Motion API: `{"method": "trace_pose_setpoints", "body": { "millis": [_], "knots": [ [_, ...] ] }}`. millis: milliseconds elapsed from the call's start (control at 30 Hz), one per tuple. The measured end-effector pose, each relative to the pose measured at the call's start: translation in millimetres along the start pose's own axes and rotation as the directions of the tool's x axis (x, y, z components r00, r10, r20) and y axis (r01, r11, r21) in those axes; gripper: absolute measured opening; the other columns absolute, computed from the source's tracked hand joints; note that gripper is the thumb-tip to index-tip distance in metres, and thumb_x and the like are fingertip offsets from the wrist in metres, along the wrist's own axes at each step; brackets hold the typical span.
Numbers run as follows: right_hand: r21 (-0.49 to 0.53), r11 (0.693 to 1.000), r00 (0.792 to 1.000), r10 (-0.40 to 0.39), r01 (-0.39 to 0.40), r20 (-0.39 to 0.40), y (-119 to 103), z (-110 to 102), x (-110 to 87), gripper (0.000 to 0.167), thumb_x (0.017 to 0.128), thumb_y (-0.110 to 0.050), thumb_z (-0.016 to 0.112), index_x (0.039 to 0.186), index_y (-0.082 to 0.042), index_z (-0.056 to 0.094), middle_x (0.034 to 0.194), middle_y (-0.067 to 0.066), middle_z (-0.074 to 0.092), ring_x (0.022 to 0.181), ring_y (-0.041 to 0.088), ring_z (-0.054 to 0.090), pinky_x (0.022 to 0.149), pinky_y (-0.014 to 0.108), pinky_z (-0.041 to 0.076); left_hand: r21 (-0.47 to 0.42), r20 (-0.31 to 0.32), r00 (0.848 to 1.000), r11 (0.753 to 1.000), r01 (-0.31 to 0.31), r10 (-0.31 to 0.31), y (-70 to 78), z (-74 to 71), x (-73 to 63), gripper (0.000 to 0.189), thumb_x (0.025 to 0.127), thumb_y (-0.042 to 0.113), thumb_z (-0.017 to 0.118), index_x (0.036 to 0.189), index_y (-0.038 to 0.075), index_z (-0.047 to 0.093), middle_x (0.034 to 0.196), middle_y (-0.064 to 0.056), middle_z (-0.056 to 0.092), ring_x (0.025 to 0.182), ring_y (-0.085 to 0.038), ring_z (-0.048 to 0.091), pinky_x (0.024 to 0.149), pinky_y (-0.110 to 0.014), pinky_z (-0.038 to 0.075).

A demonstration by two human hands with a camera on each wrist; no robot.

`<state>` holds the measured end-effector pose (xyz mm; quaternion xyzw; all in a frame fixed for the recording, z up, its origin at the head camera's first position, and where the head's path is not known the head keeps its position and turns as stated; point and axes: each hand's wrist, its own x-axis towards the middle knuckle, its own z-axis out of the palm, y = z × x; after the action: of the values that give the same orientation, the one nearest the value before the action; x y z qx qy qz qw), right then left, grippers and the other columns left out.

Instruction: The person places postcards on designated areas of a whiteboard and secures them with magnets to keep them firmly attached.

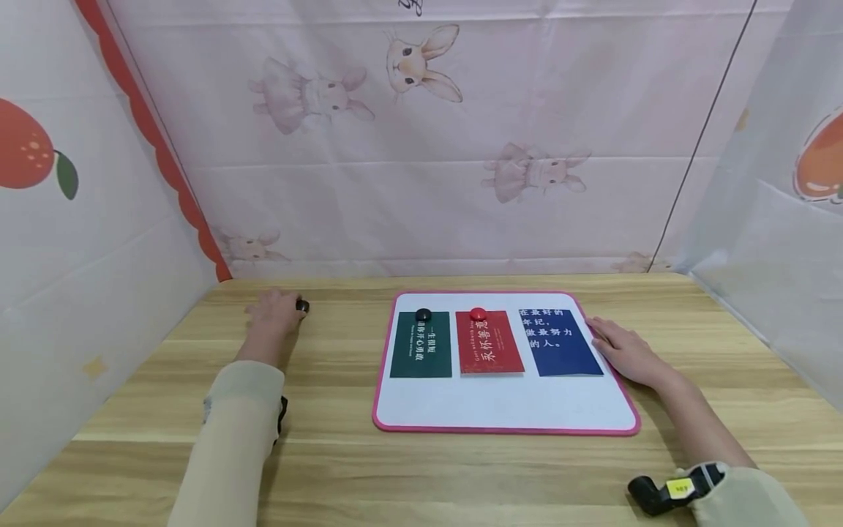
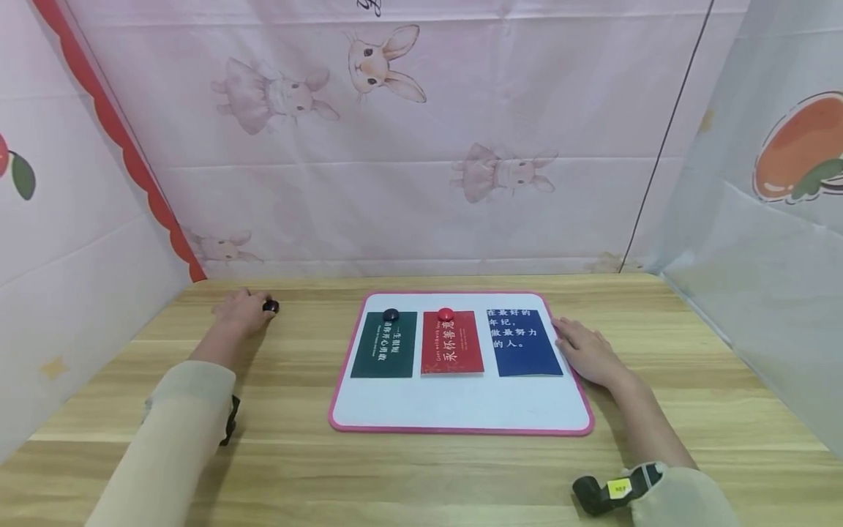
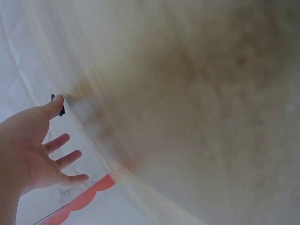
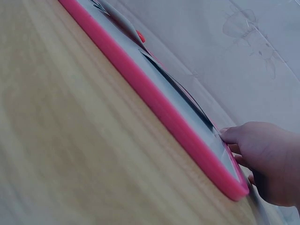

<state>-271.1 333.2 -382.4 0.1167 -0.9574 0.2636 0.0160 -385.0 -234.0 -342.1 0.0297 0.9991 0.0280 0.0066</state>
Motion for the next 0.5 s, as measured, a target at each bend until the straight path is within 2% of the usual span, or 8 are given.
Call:
{"method": "trace_pose_setpoints", "body": {
  "millis": [267, 500],
  "knots": [
    [0.000, 1.000, 1.000, -0.011, 0.011, -0.020, -0.8, 0.4, 0.4, 0.048, 0.097, -0.016, 0.041, 0.136, 0.011, 0.031, 0.136, 0.036, 0.026, 0.125, 0.052, 0.018, 0.097, 0.064, 0.011, 0.006, -0.002, 1.000, 1.000, -0.003, 0.003, -2.9, -1.9, -1.8, 0.039, 0.095, 0.024, 0.051, 0.129, 0.006, 0.046, 0.118, -0.035, 0.036, 0.109, -0.058, 0.031, 0.082, -0.075, 0.023],
    [-0.004, 1.000, 1.000, -0.012, 0.012, -0.023, -1.1, 0.1, 0.6, 0.047, 0.097, -0.016, 0.042, 0.135, 0.011, 0.032, 0.136, 0.036, 0.026, 0.125, 0.052, 0.019, 0.097, 0.064, 0.011, 0.039, 0.016, 1.000, 0.999, 0.010, -0.011, -2.5, -4.9, 0.1, 0.045, 0.095, 0.028, 0.050, 0.135, 0.008, 0.042, 0.120, -0.035, 0.033, 0.111, -0.056, 0.031, 0.082, -0.072, 0.028]
  ]
}}
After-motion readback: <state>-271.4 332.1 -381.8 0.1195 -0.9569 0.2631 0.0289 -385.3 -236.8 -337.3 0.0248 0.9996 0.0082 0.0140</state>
